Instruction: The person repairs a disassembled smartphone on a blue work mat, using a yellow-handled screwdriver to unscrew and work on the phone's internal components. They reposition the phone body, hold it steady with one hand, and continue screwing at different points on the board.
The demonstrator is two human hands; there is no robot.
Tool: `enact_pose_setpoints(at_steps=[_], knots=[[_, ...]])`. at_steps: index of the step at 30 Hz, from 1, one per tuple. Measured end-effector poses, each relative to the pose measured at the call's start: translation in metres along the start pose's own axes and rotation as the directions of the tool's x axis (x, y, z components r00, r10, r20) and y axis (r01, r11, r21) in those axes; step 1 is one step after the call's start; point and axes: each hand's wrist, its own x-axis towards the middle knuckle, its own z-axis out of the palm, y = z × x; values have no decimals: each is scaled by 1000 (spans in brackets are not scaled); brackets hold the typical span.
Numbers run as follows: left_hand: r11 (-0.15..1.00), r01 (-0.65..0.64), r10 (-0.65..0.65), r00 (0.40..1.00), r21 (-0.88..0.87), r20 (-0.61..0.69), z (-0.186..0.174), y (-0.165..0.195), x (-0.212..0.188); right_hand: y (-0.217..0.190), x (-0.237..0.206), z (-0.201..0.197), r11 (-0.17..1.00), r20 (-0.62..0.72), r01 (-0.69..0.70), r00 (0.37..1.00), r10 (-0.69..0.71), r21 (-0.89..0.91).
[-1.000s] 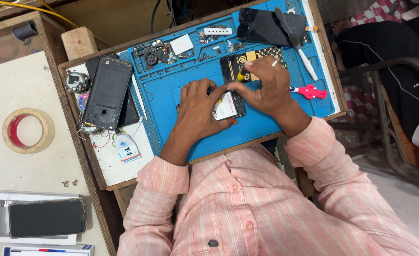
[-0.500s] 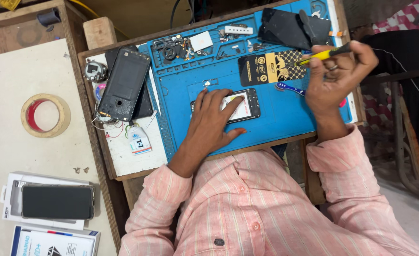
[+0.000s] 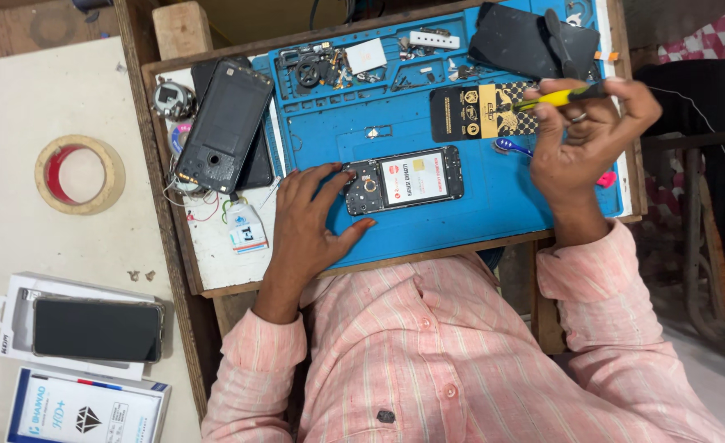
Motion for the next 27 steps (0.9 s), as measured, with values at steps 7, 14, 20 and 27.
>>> enact_pose_setpoints(at_steps=[7, 14, 20, 27], knots=[[1000, 7, -6, 999, -27, 45, -4, -2, 1, -12, 11, 8, 991, 39, 100, 995, -97, -85], [997, -7, 7, 1000, -72, 5, -2, -3, 5, 11, 15, -34, 994, -72, 10, 997, -19, -112], [999, -6, 6, 1000, -51, 0, 0, 1, 6, 23, 34, -67, 906, -66, -258, 966, 251, -336], [999, 9, -9, 1000, -32, 9, 2, 4, 10, 27, 73, -66, 820, 349, 51, 919, 186, -570]])
